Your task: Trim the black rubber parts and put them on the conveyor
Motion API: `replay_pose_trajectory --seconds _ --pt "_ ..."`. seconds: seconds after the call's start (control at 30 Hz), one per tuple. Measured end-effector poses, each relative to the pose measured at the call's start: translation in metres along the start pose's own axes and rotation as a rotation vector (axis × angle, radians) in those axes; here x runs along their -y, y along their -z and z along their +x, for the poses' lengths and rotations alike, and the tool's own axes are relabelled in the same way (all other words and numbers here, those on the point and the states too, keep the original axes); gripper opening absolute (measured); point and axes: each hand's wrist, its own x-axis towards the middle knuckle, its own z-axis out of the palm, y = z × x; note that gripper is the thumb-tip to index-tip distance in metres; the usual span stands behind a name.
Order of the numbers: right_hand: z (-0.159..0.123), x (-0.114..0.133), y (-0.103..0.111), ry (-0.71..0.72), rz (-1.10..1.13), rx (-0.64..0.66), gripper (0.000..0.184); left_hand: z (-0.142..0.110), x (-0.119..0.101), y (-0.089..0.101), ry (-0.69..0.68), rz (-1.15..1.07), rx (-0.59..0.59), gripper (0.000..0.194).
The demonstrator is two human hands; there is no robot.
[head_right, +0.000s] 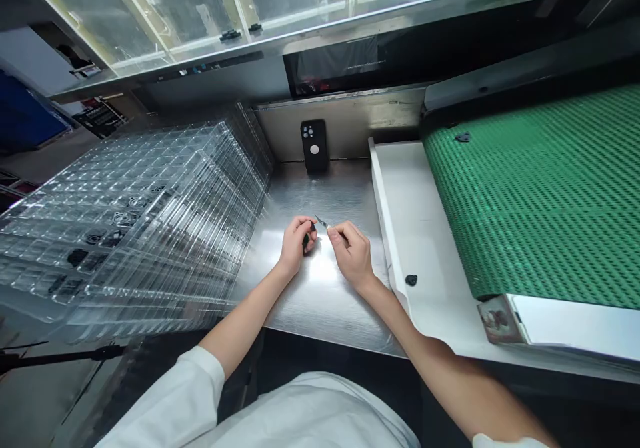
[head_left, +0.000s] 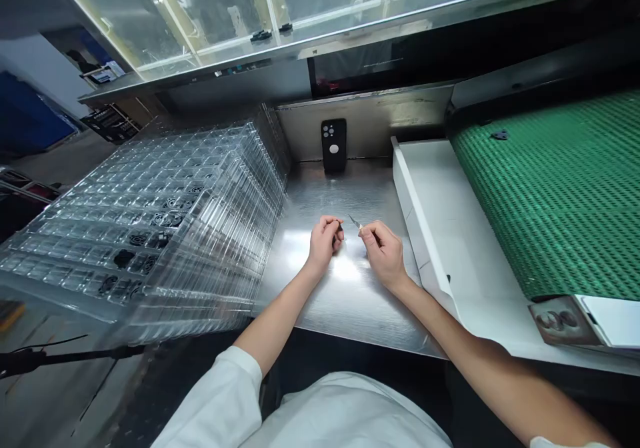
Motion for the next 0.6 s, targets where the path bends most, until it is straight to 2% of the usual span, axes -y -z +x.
replay_pose_trajectory --seconds 0.07,0.13,0.17,0.23,0.33,0.43,0.53,0.6 --pt "0.0 0.0 0.0 0.012 0.016 -0.014 0.04 -0.001 0.003 -0.002 -0.198 0.466 0.024 0.016" --pt "0.0 0.0 -0.001 0.029 0.033 -0.025 0.04 -0.002 0.006 -0.004 -0.409 0.9 0.105 0.017" --pt "0.0 0.001 -0.001 0.037 0.042 -0.026 0.04 -0.003 0.007 -0.005 -0.492 1.057 0.143 0.019" --pt "0.0 0.002 0.0 0.051 0.058 -0.023 0.04 -0.004 0.01 -0.007 -0.597 1.224 0.17 0.023" --pt "0.0 0.005 0.002 0.061 0.077 -0.024 0.039 -0.007 0.009 -0.006 -0.665 1.203 0.147 0.02" --pt "0.0 0.005 0.003 0.018 0.077 -0.042 0.037 -0.019 -0.004 -0.001 -0.787 1.007 0.045 0.014" --pt "0.0 0.001 -0.002 -0.054 0.038 -0.048 0.032 -0.043 -0.036 -0.003 -0.995 0.82 -0.074 0.017" --pt "-0.002 -0.001 -0.007 -0.08 -0.048 0.002 0.025 -0.057 -0.064 -0.019 -1.139 0.724 -0.02 0.023"
